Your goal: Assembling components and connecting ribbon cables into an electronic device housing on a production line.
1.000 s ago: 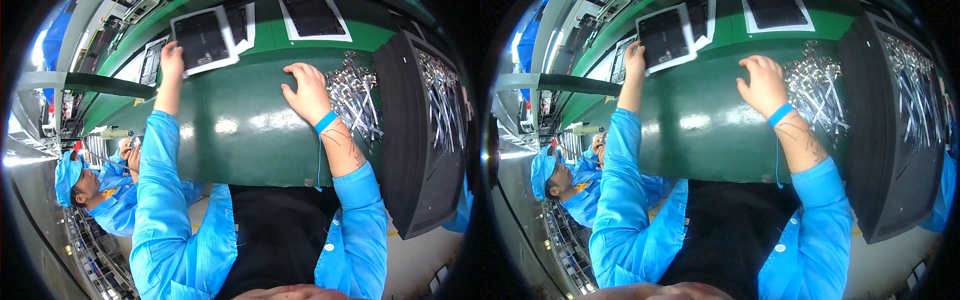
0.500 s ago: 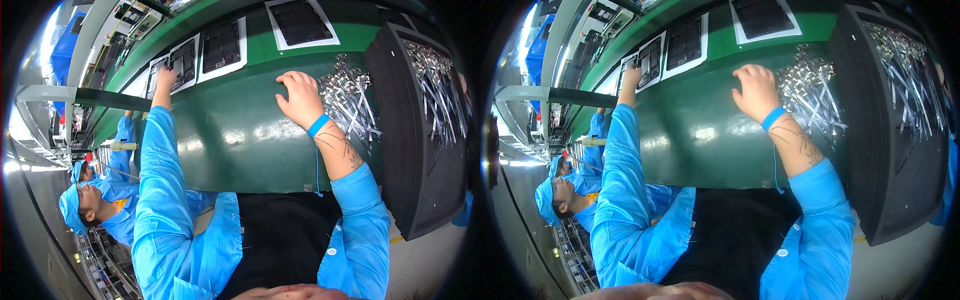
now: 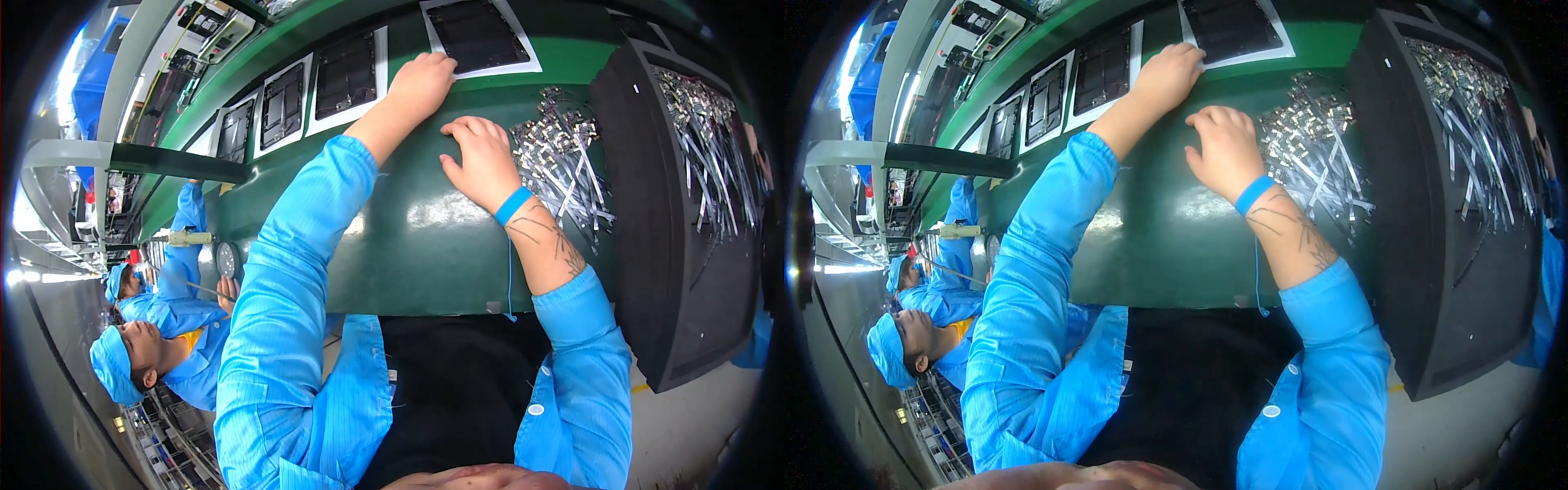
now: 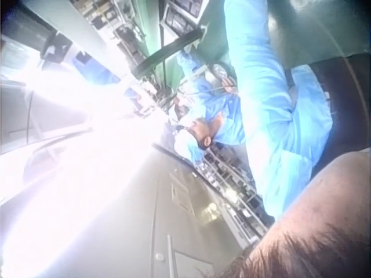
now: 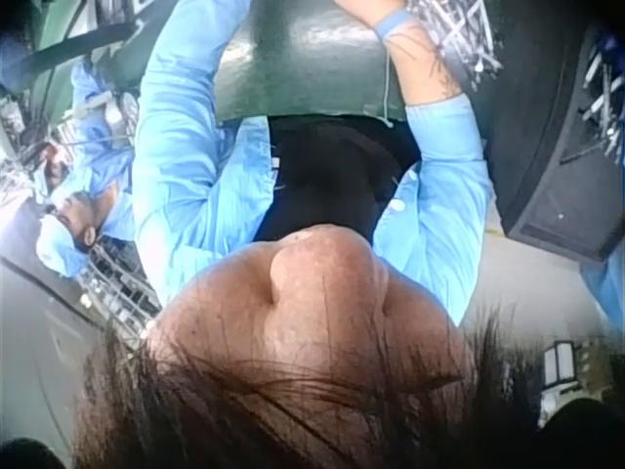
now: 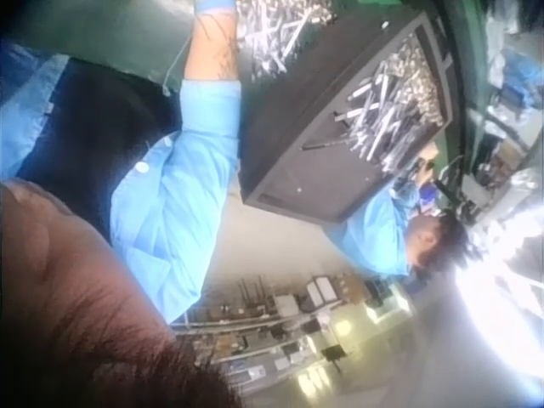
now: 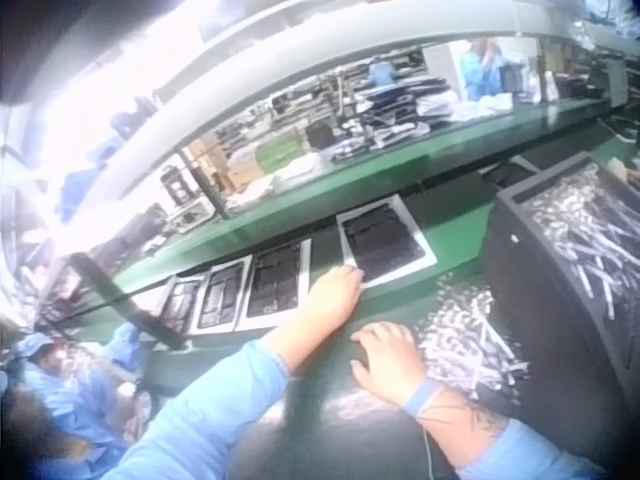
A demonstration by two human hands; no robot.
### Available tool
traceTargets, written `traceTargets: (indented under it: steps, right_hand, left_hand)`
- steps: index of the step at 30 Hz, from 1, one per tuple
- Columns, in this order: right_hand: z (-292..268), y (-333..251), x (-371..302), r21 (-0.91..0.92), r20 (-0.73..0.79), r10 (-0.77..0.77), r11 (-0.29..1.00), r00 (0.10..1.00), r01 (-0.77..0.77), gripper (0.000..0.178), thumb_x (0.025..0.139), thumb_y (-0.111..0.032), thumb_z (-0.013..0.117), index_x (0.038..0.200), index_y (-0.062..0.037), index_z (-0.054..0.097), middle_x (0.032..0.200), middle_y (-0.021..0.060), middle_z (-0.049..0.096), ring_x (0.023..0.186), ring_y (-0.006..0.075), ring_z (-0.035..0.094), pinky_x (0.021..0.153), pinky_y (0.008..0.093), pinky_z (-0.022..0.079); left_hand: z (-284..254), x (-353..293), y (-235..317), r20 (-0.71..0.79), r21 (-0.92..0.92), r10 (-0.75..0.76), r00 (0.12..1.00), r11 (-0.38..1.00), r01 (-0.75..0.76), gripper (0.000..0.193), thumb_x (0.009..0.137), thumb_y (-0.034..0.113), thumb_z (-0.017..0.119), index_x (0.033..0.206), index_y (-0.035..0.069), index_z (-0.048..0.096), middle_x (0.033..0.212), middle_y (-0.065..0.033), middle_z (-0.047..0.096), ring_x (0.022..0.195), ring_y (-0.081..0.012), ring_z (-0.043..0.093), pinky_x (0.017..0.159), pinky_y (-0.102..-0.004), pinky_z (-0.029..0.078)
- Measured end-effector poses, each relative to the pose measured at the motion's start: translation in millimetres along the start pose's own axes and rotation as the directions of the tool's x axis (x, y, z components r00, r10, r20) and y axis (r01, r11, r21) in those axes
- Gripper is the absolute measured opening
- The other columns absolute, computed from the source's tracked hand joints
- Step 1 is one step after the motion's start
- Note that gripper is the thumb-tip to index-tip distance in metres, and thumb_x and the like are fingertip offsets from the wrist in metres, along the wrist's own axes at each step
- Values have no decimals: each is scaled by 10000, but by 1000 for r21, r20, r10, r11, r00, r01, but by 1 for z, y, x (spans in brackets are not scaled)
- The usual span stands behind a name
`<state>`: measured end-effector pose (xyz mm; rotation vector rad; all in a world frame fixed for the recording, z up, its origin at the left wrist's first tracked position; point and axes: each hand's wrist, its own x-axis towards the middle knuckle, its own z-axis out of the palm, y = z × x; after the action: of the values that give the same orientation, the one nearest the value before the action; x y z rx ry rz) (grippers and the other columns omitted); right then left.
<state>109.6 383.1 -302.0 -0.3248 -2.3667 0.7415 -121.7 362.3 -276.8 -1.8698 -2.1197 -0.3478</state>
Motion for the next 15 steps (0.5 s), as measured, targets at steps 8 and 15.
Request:
traceTargets:
  steps: [8,15]
  right_hand:
    - [-4,2,0,-5,22,13,1000,1000,-13,403,870,-188,846,1249,-104,737,1269,104,711,1307,346,631,1157,514,455]
    - [-10,7,10,206,-2,66,976,998,-64,356,911,-176,820,1245,-85,734,1246,149,724,1221,387,682,1063,483,547]
  left_hand:
    - [7,30,5,152,279,186,971,934,-223,211,903,156,748,1104,94,734,1124,-88,708,1105,-307,735,889,-440,649]
    - [-15,1,-15,-45,119,127,991,986,-120,194,922,113,714,1108,68,678,1134,-115,689,1110,-336,718,884,-473,643]
